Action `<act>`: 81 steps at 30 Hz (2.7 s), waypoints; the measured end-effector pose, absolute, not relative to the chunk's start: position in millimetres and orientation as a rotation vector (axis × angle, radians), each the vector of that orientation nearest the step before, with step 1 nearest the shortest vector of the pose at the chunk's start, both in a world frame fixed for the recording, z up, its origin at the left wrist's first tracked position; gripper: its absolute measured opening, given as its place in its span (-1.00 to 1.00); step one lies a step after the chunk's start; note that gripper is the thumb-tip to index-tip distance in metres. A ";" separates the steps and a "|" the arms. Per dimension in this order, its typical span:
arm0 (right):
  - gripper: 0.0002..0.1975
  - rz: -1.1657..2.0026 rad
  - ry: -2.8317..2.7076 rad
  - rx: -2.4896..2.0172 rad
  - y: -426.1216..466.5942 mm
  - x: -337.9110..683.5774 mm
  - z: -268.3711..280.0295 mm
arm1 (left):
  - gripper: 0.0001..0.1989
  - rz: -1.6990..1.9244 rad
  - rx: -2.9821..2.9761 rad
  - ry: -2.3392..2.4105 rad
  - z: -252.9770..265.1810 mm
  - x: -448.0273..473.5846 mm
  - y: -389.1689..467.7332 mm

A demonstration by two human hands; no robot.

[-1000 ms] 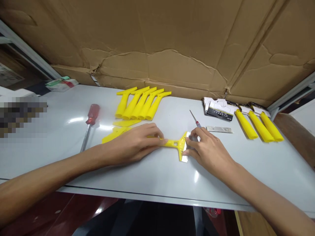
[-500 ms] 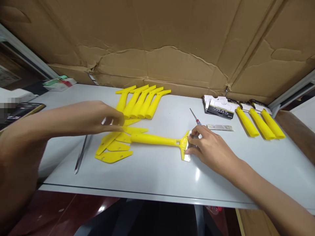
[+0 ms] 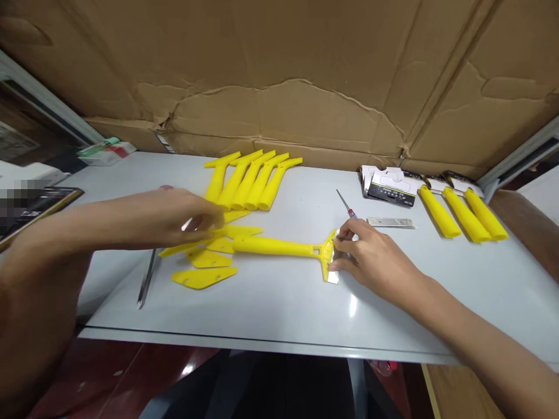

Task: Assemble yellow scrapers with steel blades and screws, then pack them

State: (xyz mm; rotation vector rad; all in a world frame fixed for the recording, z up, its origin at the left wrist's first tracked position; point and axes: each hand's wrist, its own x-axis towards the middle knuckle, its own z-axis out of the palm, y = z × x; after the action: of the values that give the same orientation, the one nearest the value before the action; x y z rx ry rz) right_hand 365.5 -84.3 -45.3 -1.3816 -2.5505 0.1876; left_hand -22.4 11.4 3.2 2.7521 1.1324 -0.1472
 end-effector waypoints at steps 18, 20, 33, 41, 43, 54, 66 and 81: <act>-0.50 0.319 -2.387 -1.676 -82.9 353.0 -34.9 | -0.84 0.464 1.695 0.876 -24.6 147.8 -13.2; -0.53 0.282 -2.452 -1.639 -83.5 352.4 -33.4 | -0.86 0.458 1.684 0.921 -27.7 153.2 -10.6; -0.71 0.165 -2.585 -1.569 -85.2 352.5 -35.2 | -0.85 0.527 2.357 1.004 -35.8 156.9 -22.9; -0.83 0.051 -2.641 -1.403 -83.8 356.5 -45.2 | -0.66 0.227 2.679 0.782 -29.6 123.1 -34.7; -0.85 0.021 -2.656 -1.387 -84.2 356.2 -46.1 | -0.63 0.236 2.731 0.723 -34.2 114.2 -37.4; -0.76 -0.205 -2.699 -1.282 -85.3 355.8 -52.9 | -0.62 0.309 2.865 0.654 -44.4 97.0 -42.9; -0.57 -0.059 -2.690 -1.130 -80.5 360.8 -50.0 | -0.47 0.186 3.175 0.671 -51.7 91.5 -41.6; -0.90 0.068 -2.175 -0.851 -84.7 351.2 -40.1 | -0.84 0.838 2.527 0.701 -25.7 105.3 -55.0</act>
State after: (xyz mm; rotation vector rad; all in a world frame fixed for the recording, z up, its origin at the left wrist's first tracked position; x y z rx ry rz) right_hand 351.2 -84.7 -40.1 -0.8511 -2.1752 0.0685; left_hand 105.3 -55.0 -25.7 2.5274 0.7011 0.8376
